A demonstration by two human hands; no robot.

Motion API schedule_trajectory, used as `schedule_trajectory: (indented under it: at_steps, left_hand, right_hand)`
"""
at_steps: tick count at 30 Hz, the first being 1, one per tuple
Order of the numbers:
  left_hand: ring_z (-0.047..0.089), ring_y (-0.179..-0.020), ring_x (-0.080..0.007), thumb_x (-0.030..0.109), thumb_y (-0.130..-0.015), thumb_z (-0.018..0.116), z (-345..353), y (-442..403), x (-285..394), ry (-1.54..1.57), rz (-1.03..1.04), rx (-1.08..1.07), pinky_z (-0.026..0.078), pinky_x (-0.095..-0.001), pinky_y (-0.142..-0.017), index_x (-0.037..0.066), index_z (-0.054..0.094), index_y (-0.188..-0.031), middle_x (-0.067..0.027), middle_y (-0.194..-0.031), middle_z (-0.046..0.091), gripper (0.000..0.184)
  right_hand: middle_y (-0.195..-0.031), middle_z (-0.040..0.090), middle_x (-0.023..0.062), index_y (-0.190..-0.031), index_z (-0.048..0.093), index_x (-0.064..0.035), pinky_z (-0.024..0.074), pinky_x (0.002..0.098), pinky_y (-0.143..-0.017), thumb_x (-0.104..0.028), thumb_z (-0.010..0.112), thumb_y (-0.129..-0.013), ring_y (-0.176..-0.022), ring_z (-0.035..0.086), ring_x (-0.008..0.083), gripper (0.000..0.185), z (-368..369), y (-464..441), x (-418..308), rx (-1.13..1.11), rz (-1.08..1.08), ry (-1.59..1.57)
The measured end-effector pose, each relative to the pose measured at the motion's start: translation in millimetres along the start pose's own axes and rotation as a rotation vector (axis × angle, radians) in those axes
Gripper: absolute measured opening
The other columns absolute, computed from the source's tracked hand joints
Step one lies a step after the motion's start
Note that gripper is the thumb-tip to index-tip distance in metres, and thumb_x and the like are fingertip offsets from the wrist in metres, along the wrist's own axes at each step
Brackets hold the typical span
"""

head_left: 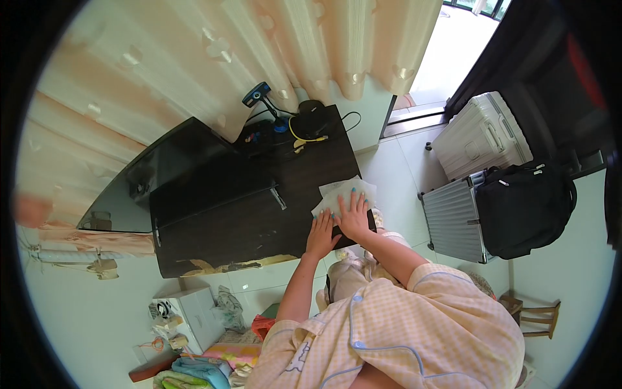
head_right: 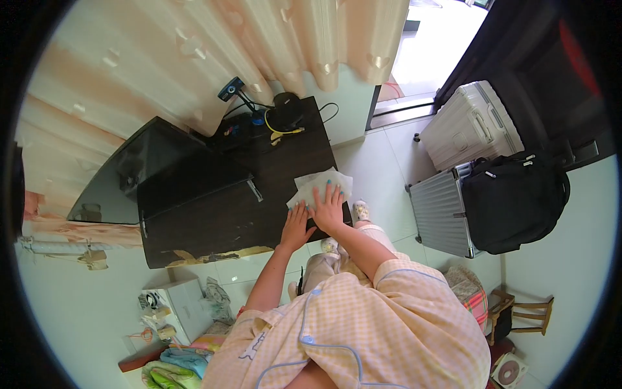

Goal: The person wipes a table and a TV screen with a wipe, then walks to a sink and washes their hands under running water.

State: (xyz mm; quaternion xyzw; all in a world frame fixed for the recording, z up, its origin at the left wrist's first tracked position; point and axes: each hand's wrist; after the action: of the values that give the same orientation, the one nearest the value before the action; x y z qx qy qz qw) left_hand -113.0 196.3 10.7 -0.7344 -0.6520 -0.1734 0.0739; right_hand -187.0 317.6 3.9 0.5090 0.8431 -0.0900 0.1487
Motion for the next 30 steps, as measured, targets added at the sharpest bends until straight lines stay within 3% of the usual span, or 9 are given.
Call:
schedule_trajectory:
  at_steps: [2,8,19,30]
  left_hand:
    - [0.018,-0.126,-0.0327,0.031,-0.077,0.056,0,-1,1,0.028,-0.047,0.021,0.016,-0.0431,-0.102,0.0,0.022,-0.129,-0.0174,-0.137,0.017,0.07]
    - [0.013,-0.127,-0.0323,0.037,-0.078,0.053,1,-10,-7,0.012,-0.192,0.033,0.012,-0.0437,-0.103,-0.001,0.017,-0.131,-0.0184,-0.138,0.013,0.075]
    - [0.008,-0.128,-0.0336,0.048,-0.08,0.045,-10,-52,-4,-0.036,-0.324,-0.095,0.008,-0.0496,-0.101,-0.001,0.012,-0.132,-0.0189,-0.138,0.008,0.078]
    - [0.012,-0.127,-0.034,0.049,-0.078,0.047,-20,-56,3,-0.06,-0.385,-0.158,0.01,-0.05,-0.101,0.001,0.016,-0.132,-0.0185,-0.138,0.012,0.079]
  right_hand:
    - [-0.134,0.015,0.0247,-0.131,0.02,-0.0054,0.0146,0.0504,-0.1,-0.037,0.05,-0.078,-0.123,0.014,0.0443,0.069,2,-9,1,0.027,0.021,0.021]
    - [-0.136,0.015,0.0224,-0.13,0.018,0.0028,0.014,0.0468,-0.101,-0.037,0.052,-0.076,-0.125,0.016,0.0387,0.075,10,-68,24,0.066,-0.013,-0.016]
    - [-0.138,0.011,0.0186,-0.13,0.016,0.0022,0.0122,0.0441,-0.103,-0.033,0.05,-0.076,-0.128,0.008,0.0339,0.073,2,-194,51,-0.047,-0.083,-0.116]
    - [-0.137,0.016,0.0173,-0.129,0.021,0.0036,0.0155,0.0433,-0.102,-0.03,0.044,-0.076,-0.127,0.014,0.0329,0.067,-9,-292,90,-0.167,-0.405,0.093]
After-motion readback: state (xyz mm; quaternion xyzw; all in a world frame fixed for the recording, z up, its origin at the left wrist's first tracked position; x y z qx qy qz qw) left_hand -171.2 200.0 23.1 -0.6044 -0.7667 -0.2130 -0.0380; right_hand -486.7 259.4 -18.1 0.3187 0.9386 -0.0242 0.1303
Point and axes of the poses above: each hand's wrist, its own y-axis away from the middle knuckle, its own z-axis out of the palm, x = y × z
